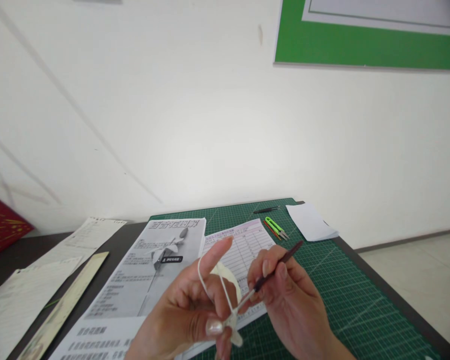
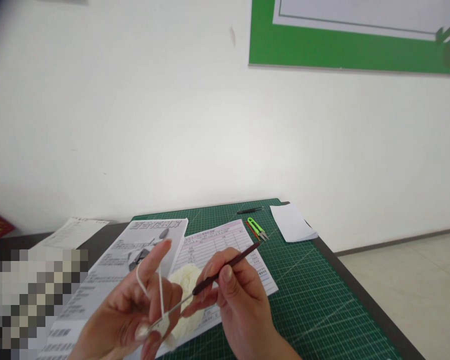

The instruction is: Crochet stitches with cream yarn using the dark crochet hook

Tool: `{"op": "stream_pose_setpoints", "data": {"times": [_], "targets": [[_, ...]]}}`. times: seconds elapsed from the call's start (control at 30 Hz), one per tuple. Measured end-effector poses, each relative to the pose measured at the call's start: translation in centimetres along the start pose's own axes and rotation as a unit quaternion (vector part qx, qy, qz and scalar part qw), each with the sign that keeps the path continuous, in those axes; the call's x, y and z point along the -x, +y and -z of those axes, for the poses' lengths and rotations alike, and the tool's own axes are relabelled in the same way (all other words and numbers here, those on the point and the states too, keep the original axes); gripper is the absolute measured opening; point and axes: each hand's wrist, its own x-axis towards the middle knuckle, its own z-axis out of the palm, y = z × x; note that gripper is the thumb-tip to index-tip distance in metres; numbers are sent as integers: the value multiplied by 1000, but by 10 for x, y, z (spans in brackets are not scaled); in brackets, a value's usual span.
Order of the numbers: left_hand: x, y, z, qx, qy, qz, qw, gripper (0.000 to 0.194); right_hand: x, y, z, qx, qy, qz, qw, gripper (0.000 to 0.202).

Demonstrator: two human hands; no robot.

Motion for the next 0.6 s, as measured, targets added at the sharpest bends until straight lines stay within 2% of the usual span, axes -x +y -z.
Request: {"op": "stream_pose_setpoints", "data": {"times": [0.37,0.6], "targets": [[-2,1,2,-20,-13,6,1000,63,1,-8,-4,41,-36,65,996,18],[-2,1,1,-21,-4,9,1000,62,4,-11,5,157,-38,113,980,18]]}}
